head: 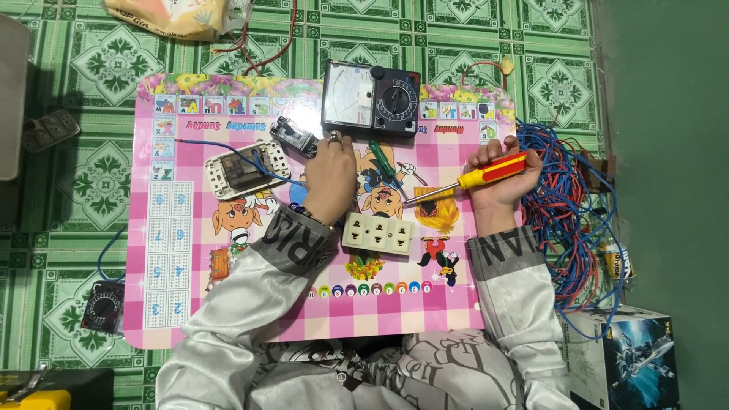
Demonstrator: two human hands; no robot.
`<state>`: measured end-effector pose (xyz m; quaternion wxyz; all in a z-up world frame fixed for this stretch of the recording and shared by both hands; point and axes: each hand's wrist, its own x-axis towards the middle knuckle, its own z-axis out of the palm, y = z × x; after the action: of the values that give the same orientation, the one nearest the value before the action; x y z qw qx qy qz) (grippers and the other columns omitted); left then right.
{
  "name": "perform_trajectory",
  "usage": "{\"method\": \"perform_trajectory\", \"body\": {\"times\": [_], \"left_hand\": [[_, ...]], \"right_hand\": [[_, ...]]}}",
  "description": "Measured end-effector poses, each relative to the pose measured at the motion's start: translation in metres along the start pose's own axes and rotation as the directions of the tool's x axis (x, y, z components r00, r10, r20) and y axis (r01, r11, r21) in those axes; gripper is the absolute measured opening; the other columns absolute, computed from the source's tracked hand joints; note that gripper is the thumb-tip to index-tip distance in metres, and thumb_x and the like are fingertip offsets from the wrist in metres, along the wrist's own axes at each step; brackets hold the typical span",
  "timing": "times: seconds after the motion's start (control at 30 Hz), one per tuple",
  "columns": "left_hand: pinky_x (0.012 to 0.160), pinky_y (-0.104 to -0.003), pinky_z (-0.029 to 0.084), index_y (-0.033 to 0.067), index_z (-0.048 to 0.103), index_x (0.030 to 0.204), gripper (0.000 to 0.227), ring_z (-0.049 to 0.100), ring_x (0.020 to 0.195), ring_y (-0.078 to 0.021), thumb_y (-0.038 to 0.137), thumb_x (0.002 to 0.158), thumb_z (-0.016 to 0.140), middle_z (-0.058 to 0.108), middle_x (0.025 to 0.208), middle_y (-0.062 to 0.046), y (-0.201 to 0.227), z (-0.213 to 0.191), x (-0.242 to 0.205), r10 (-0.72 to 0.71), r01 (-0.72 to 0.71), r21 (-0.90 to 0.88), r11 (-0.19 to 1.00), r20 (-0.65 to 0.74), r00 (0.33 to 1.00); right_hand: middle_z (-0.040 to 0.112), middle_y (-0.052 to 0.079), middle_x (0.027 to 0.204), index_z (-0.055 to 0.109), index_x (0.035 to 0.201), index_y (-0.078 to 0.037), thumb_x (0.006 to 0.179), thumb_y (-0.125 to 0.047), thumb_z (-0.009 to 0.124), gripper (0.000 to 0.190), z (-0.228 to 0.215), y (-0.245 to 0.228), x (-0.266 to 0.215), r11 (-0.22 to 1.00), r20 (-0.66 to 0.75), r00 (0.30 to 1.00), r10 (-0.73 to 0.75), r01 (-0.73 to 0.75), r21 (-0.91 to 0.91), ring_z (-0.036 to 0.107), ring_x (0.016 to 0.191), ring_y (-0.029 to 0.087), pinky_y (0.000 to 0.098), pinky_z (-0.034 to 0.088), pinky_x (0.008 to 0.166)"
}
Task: The person uses a green screwdriver to tighten a blue wire into a white electrical switch. They then use a yellow screwdriver to tighten screws on a white electrical outlet. The person handles the switch, outlet, and wires throughout the process.
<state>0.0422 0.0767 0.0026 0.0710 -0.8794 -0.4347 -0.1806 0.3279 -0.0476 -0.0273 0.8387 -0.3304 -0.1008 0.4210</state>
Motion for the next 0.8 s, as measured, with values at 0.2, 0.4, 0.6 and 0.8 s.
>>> {"method": "perform_trajectory", "body": {"times": [0.2, 0.4, 0.6, 0.8], "left_hand": [[0.050, -0.026, 0.054, 0.0061, 0.074, 0.100, 0.012, 0.063, 0.077, -0.0178, 0.013, 0.092, 0.068, 0.067, 0.074, -0.004, -0.004, 0.020, -0.003, -0.002, 0.003, 0.023, 1.000, -0.043, 0.999], [0.047, -0.031, 0.054, 0.0080, 0.076, 0.104, 0.017, 0.064, 0.074, -0.0196, 0.012, 0.087, 0.073, 0.068, 0.074, -0.005, -0.001, 0.015, -0.002, -0.011, 0.011, 0.001, 1.000, -0.006, 1.000], [0.047, -0.034, 0.054, 0.0144, 0.077, 0.113, 0.028, 0.065, 0.074, -0.0217, 0.013, 0.085, 0.076, 0.069, 0.075, -0.006, 0.000, 0.009, 0.000, 0.065, -0.064, -0.078, 0.995, 0.016, 0.998], [0.048, -0.034, 0.051, 0.0255, 0.080, 0.106, 0.016, 0.065, 0.070, -0.0234, 0.023, 0.093, 0.072, 0.068, 0.071, -0.007, -0.007, 0.021, 0.004, 0.093, -0.100, -0.138, 0.985, -0.054, 0.994]], "right_hand": [[0.054, 0.004, 0.073, 0.058, 0.105, -0.018, 0.087, -0.052, 0.053, 0.039, -0.002, 0.001, 0.002, 1.000, 0.004, 1.000, 0.003, -0.003, 0.012, 0.062, 0.069, 0.020, 0.0339, 0.055, 0.073], [0.055, 0.003, 0.073, 0.058, 0.104, -0.019, 0.086, -0.052, 0.054, 0.038, -0.003, 0.001, 0.002, 1.000, 0.012, 1.000, 0.000, 0.001, -0.013, 0.062, 0.069, 0.020, 0.0337, 0.054, 0.073], [0.054, 0.003, 0.072, 0.058, 0.104, -0.019, 0.086, -0.052, 0.055, 0.038, -0.002, 0.002, 0.002, 1.000, -0.003, 1.000, -0.002, 0.002, -0.003, 0.061, 0.068, 0.020, 0.0340, 0.054, 0.073], [0.054, 0.003, 0.072, 0.057, 0.104, -0.019, 0.088, -0.053, 0.054, 0.038, -0.005, 0.003, 0.004, 1.000, 0.005, 1.000, -0.008, 0.008, -0.002, 0.061, 0.069, 0.019, 0.0333, 0.054, 0.073]]}}
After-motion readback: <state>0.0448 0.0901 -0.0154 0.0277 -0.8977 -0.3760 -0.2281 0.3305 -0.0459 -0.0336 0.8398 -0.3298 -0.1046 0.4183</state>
